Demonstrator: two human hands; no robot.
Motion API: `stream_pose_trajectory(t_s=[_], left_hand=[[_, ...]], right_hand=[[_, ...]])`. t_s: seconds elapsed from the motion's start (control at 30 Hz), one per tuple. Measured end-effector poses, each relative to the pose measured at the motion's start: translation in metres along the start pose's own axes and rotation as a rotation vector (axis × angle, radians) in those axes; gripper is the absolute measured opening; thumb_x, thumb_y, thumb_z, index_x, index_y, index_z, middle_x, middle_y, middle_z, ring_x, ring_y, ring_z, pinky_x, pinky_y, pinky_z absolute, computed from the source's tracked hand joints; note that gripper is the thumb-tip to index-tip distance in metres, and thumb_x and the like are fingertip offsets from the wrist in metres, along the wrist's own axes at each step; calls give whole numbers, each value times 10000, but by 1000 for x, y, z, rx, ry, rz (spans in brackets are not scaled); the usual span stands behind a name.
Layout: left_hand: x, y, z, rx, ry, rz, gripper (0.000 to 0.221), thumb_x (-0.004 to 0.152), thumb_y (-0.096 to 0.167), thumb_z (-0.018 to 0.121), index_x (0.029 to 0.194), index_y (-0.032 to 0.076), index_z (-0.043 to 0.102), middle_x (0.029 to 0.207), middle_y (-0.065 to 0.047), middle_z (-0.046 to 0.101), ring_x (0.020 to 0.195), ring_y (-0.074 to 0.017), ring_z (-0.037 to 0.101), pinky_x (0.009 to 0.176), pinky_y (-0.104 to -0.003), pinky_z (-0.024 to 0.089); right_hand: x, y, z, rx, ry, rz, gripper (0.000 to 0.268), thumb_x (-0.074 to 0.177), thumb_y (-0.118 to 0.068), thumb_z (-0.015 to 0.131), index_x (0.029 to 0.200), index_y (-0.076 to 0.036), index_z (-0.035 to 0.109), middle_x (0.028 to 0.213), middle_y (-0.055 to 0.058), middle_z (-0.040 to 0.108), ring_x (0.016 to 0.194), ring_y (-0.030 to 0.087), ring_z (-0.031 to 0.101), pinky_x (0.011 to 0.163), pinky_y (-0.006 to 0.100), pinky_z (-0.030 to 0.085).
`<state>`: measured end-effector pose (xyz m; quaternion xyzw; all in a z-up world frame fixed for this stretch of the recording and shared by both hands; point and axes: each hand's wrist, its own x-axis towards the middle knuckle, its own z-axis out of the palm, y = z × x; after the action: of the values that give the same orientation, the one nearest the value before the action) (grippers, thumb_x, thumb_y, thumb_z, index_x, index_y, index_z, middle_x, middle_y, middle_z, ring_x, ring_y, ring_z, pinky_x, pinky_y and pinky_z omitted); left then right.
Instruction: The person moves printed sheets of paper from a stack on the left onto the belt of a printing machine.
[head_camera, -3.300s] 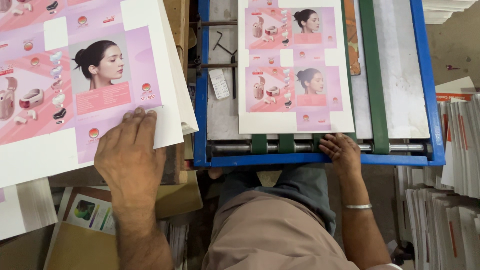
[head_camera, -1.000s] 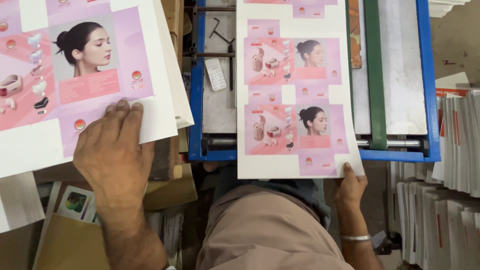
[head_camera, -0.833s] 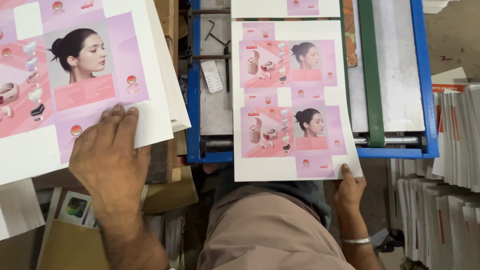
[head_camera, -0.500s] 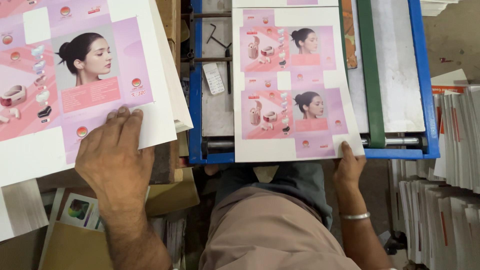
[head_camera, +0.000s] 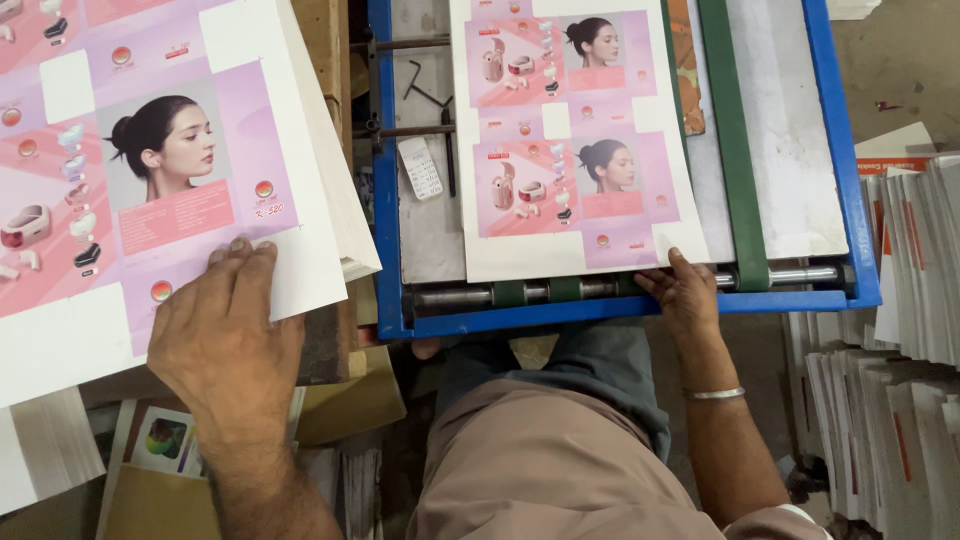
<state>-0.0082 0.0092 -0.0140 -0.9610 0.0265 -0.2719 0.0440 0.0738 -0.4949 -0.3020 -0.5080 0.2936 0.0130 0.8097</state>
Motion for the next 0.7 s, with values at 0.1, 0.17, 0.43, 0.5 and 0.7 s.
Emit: stream_pose_trajectory(t_s=[0.1, 0.17, 0.43, 0.5, 0.7], left_hand=[[2, 2, -2, -11, -44, -18, 361, 931, 217, 844, 1235, 61, 729, 1231, -81, 735, 1156, -221, 708, 1002, -404, 532], [5, 5, -6, -9, -52, -15, 352, 948, 212, 845, 1246, 70, 721, 1249, -74, 723, 1196, -218, 683, 1006, -395, 516], [20, -18, -38, -296, -137, -25, 461, 841, 168, 760, 1284, 67, 688, 1309, -127, 695, 1260, -308, 611, 1075, -434, 468], [14, -19, -36, -247, -54, -37, 408, 936, 147, 722, 1338, 90, 676, 1378, -109, 684, 1347, -289, 604, 1157, -407, 452], [3, -16, -17, -181, -24, -11, 400, 891, 94, 698, 1288, 41, 713, 1336, -139, 701, 1284, -321, 658, 1134, -454, 491]], right_hand=[[-7, -3, -2, -11, -41, -5, 326, 1049, -215, 602, 1227, 48, 529, 1148, 204, 654, 1009, 325, 724, 839, 424, 642], [-16, -2, -4, -11, -59, -32, 327, 1060, -211, 587, 1257, 46, 542, 1173, 206, 659, 1025, 323, 723, 854, 413, 640], [-48, 11, 15, 68, -32, -116, 251, 1060, -123, 607, 1270, 12, 580, 1156, 181, 678, 994, 315, 723, 843, 406, 625], [-51, 10, 22, 40, -43, -111, 247, 1059, -128, 602, 1264, 9, 591, 1161, 171, 684, 991, 300, 730, 843, 400, 629], [-65, -1, 61, -42, -182, -67, 298, 1045, -164, 588, 1287, 10, 592, 1174, 161, 690, 1005, 282, 733, 836, 370, 628]])
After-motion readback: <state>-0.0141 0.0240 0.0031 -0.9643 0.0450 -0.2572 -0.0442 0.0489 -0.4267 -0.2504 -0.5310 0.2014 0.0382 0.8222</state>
